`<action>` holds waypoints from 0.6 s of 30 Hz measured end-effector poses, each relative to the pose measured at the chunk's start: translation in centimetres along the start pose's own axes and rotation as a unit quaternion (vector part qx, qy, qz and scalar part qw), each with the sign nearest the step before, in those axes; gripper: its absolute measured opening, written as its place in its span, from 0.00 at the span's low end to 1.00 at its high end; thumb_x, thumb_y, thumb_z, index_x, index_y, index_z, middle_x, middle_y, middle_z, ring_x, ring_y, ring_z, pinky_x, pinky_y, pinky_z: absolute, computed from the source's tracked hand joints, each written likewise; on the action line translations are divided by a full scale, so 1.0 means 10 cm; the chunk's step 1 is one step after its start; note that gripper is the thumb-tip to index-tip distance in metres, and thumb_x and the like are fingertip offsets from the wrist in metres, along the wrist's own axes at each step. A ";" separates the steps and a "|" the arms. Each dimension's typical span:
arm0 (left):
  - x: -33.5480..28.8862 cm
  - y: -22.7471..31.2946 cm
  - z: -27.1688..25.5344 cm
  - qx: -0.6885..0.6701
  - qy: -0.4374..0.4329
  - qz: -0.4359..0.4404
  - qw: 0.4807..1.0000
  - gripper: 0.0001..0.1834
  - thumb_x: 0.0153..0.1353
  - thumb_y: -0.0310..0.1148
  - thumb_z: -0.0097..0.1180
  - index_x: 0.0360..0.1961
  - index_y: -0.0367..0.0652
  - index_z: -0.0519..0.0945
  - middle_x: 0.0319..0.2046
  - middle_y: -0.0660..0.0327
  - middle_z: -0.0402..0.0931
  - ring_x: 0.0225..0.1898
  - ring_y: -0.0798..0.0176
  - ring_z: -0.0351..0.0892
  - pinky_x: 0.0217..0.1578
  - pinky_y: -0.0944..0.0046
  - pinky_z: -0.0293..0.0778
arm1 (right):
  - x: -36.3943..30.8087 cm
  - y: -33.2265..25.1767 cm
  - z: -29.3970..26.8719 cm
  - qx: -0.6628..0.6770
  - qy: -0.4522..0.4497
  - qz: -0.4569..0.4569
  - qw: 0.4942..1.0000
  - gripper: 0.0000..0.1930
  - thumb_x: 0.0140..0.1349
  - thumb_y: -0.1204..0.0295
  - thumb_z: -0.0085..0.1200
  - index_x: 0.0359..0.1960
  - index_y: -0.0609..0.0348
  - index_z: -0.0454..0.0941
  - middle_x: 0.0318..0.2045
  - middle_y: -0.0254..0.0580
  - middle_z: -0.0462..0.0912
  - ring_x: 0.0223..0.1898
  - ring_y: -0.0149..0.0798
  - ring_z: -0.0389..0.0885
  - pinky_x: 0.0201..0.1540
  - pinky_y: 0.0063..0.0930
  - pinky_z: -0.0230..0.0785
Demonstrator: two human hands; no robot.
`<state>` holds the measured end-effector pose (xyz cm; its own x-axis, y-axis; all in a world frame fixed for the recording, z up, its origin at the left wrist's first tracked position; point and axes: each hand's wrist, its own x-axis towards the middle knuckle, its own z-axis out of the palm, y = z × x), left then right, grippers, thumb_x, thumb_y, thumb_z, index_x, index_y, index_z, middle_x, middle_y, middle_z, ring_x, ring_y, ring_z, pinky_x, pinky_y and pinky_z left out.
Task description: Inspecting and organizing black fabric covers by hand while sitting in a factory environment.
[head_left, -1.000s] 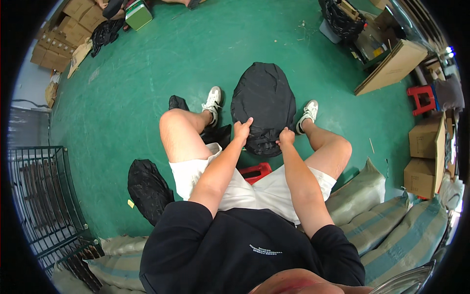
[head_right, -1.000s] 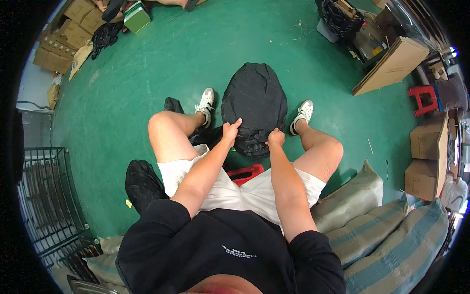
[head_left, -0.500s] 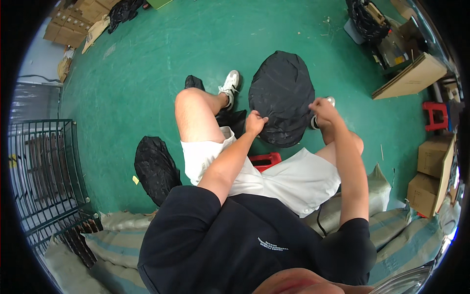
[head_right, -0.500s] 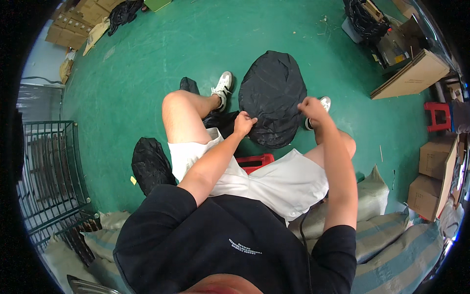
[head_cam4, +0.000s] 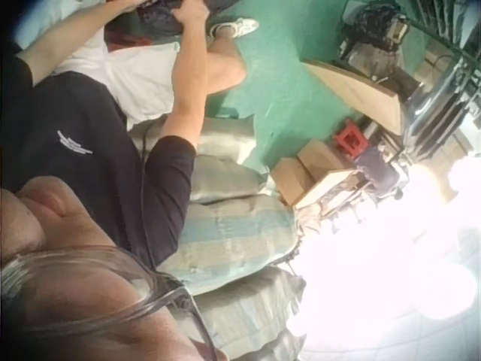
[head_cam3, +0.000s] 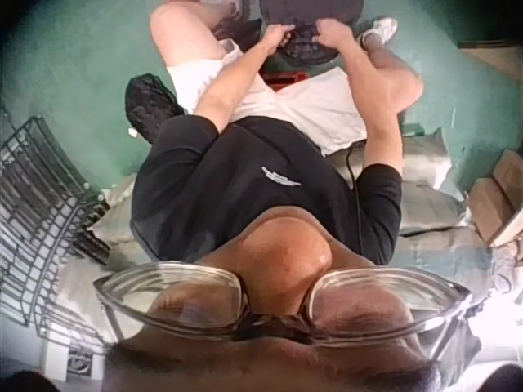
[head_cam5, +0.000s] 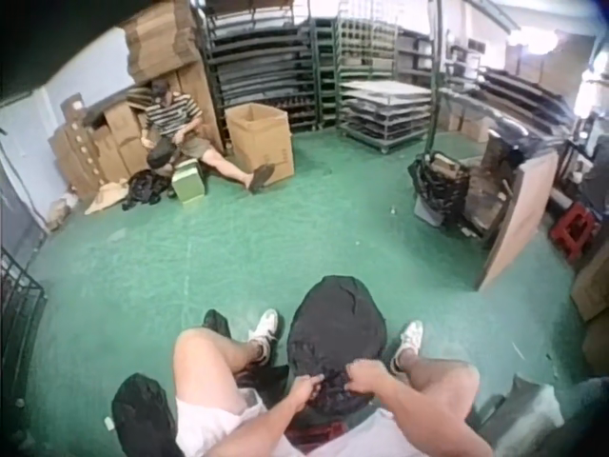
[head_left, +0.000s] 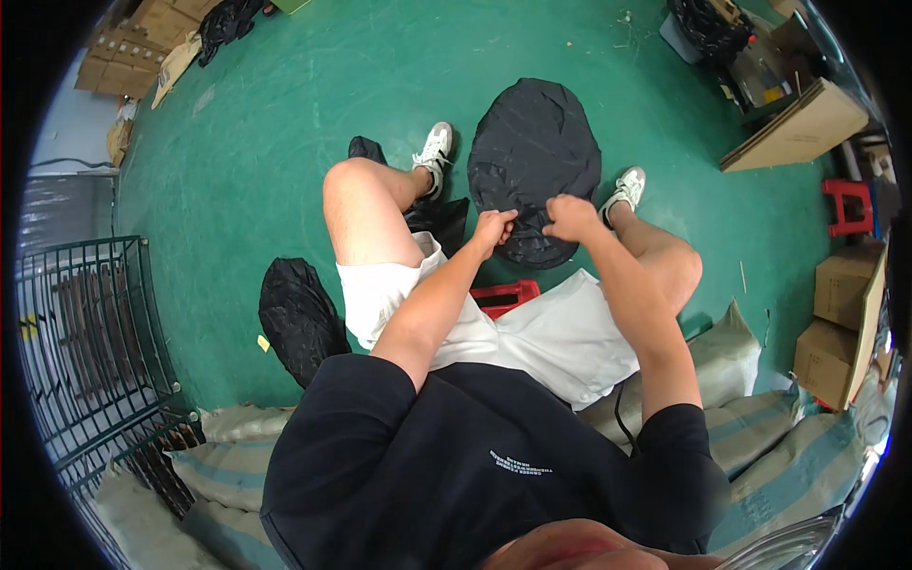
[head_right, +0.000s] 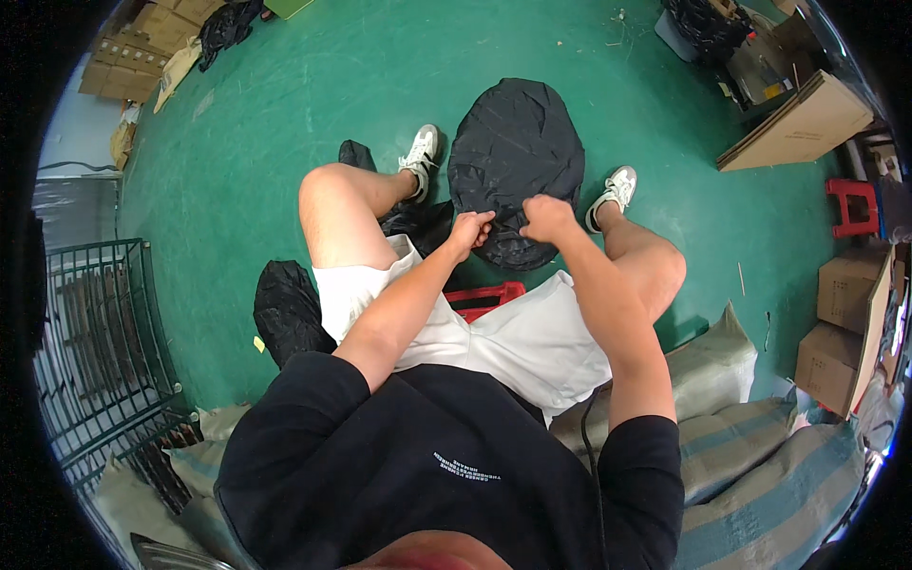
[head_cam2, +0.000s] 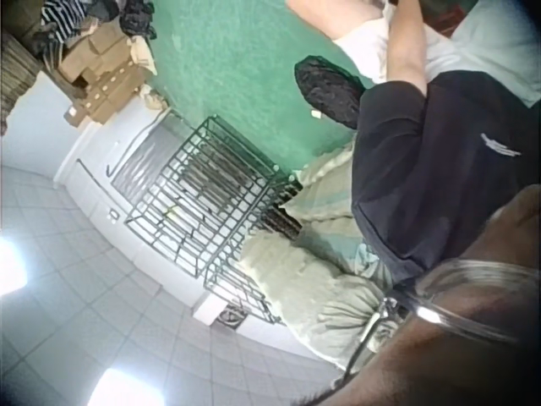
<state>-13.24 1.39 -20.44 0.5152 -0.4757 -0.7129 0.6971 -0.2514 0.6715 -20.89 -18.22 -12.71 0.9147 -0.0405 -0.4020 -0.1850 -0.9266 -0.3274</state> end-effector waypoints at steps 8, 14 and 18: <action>0.03 -0.07 0.00 -0.024 0.015 0.001 1.000 0.18 0.60 0.40 0.58 0.18 0.45 0.70 0.14 0.65 0.66 0.13 0.69 0.63 0.14 0.67 0.56 | -0.13 -0.10 0.30 -0.122 0.060 -0.059 0.989 0.18 0.53 0.59 0.62 0.41 0.55 0.80 0.41 0.45 0.81 0.43 0.48 0.82 0.48 0.43 0.71; 0.12 -0.15 -0.06 0.265 0.105 0.074 0.956 0.18 0.59 0.44 0.57 0.28 0.37 0.78 0.28 0.51 0.80 0.30 0.52 0.79 0.31 0.54 0.73 | -0.07 -0.02 0.46 -0.150 0.024 -0.102 0.983 0.10 0.58 0.69 0.47 0.38 0.53 0.80 0.39 0.45 0.82 0.43 0.48 0.83 0.45 0.44 0.74; -0.08 0.01 0.03 0.425 0.153 0.010 0.892 0.24 0.56 0.46 0.56 0.44 0.37 0.83 0.49 0.44 0.78 0.53 0.43 0.77 0.53 0.49 0.73 | -0.03 -0.04 0.52 -0.131 -0.056 -0.100 0.985 0.11 0.57 0.70 0.49 0.40 0.53 0.81 0.39 0.47 0.82 0.43 0.50 0.83 0.43 0.43 0.76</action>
<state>-13.72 1.49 -19.69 0.7260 -0.2680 -0.6333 0.1227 -0.8557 0.5027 -22.99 -15.85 -16.88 0.8755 0.1796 -0.4487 0.1066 -0.9773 -0.1832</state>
